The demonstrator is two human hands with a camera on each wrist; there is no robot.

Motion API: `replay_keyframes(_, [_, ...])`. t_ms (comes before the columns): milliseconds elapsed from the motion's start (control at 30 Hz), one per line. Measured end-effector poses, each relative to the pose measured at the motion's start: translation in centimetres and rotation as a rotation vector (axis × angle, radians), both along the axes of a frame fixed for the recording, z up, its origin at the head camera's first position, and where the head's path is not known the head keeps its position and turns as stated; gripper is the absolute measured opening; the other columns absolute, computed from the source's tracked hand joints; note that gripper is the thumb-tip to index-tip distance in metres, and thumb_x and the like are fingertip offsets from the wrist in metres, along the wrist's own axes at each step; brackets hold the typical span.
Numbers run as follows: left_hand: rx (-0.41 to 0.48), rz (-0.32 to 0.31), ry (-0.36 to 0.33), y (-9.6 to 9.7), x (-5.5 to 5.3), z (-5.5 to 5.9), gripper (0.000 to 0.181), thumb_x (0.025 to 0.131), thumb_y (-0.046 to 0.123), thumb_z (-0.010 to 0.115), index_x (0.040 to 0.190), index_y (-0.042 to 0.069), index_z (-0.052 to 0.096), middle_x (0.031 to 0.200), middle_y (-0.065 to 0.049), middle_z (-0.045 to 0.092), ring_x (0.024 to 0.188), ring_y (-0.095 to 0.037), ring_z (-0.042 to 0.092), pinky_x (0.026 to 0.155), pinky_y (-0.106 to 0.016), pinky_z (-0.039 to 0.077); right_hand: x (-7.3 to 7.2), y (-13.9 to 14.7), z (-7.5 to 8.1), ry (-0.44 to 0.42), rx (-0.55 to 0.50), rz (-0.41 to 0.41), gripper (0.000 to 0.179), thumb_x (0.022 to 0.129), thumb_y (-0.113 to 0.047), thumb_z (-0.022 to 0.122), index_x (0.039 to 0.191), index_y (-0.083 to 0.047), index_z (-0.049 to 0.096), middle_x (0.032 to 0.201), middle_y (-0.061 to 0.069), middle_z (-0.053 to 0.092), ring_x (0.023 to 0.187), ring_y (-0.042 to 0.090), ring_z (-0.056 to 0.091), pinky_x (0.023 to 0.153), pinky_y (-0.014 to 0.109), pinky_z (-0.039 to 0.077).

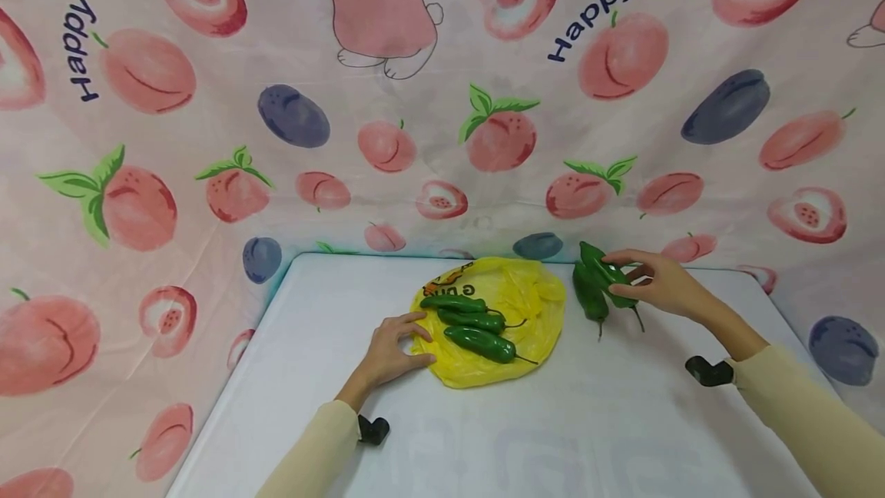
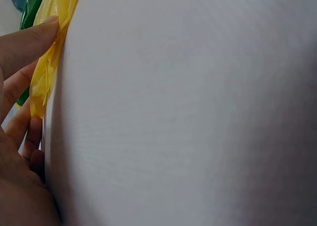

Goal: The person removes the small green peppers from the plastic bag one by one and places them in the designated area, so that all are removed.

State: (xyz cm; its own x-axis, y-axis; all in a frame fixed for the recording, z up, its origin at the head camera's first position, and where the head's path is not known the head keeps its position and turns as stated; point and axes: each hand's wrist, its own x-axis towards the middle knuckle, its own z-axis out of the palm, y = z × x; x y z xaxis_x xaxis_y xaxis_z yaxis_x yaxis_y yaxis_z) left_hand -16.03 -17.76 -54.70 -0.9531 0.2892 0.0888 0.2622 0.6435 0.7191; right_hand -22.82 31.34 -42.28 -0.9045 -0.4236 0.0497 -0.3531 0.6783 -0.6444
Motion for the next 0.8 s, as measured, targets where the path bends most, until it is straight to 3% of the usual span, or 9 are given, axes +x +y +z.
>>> replay_keyframes(667, [-0.003,0.013,0.001,0.0,-0.1,-0.3,0.022,0.080,0.033,0.089,0.097,0.027,0.076,0.148,-0.002,0.057,0.137,-0.033,0.045,0.114,-0.063,0.025,0.8,2.1,-1.4,0.050,-0.052,-0.031,0.050,0.091,-0.021,0.081,0.136,-0.007,0.064,0.132,0.018,0.064,0.100,0.030,0.068,0.077,0.022,0.056])
replay_keyframes(800, [-0.001,0.017,-0.003,0.1,-0.1,-0.3,0.021,0.080,0.033,0.089,0.096,0.028,0.076,0.148,-0.002,0.057,0.137,-0.032,0.045,0.114,-0.063,0.025,0.7,2.3,-1.6,0.049,-0.057,-0.034,0.051,0.091,-0.019,0.081,0.137,-0.006,0.062,0.131,0.021,0.063,0.101,0.034,0.068,0.076,0.021,0.056])
